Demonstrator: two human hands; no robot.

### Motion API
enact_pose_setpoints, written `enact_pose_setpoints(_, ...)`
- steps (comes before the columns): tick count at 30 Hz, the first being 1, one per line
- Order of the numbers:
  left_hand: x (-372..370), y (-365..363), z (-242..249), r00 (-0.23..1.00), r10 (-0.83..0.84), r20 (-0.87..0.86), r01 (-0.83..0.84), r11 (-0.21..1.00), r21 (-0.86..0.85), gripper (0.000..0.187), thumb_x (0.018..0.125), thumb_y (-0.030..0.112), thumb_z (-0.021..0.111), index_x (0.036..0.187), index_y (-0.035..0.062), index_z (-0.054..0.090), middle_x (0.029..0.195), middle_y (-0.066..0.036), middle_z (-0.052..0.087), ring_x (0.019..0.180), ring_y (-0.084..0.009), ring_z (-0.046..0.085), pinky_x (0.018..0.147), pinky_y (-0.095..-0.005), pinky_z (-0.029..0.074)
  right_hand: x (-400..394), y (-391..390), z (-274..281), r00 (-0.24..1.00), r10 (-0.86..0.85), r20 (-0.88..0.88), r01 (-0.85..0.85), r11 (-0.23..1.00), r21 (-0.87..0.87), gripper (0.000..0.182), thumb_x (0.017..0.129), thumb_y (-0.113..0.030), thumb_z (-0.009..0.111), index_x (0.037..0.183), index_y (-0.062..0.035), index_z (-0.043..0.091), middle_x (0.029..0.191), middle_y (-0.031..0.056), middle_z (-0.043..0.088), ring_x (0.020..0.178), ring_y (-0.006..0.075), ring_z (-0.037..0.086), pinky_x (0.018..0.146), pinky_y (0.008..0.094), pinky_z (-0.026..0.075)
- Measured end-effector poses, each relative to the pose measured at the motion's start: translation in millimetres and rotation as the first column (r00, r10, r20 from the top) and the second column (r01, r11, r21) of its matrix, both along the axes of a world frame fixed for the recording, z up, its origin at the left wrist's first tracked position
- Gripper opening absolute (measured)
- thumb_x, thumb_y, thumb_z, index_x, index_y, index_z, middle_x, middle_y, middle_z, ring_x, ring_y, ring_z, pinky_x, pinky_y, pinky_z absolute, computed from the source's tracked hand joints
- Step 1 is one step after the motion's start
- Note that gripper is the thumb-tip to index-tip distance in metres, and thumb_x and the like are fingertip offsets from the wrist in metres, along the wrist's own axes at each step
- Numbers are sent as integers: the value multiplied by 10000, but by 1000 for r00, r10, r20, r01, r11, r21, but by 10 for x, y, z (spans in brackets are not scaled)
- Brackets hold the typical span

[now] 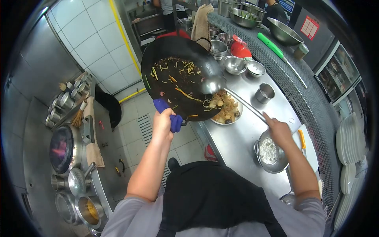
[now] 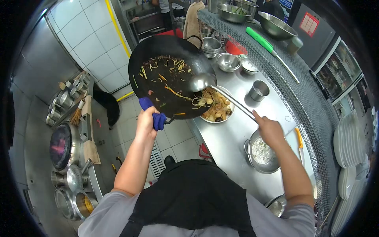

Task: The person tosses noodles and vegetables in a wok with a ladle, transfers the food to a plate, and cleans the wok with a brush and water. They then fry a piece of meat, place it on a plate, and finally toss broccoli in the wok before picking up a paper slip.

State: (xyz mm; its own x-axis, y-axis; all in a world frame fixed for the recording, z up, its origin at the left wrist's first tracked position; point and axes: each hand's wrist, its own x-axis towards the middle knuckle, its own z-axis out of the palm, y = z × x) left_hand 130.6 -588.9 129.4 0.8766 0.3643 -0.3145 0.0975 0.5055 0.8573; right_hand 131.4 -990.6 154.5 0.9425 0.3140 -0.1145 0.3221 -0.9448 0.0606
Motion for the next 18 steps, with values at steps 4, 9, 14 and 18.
enact_pose_setpoints(4,-69,-79,131,999,-50,14,50,999,-19,325,703,-4,470,1026,-16,502,824,-86,562,631,-182,566,521,-273,486,577,793,-316,986,-14,169,-43,943,330,631,788,-67,543,1382,-184,363,961,174,608,801,354,607,730,445,491)
enact_pose_setpoints(9,-109,-131,185,998,-66,22,67,997,-48,303,696,-8,476,997,-4,506,818,-78,562,617,-178,558,516,-280,480,698,1040,-506,996,-50,71,35,979,201,663,803,-71,514,1418,-127,272,923,201,594,772,349,615,690,435,498)
enact_pose_setpoints(14,-33,-8,-14,999,-24,-26,22,998,-62,281,688,-2,490,969,5,503,796,-74,558,592,-177,553,492,-286,469,2,221,-332,998,15,60,-7,992,-126,662,786,-26,505,1410,-103,301,863,135,604,714,284,635,634,399,521)
enact_pose_setpoints(18,1,8,-48,999,-35,26,35,999,-7,269,692,8,490,961,15,500,782,-74,557,602,-184,568,490,-284,472,-307,-194,-103,1000,8,20,-4,983,-186,689,772,-45,549,1413,-149,318,908,135,610,722,285,634,647,393,524)
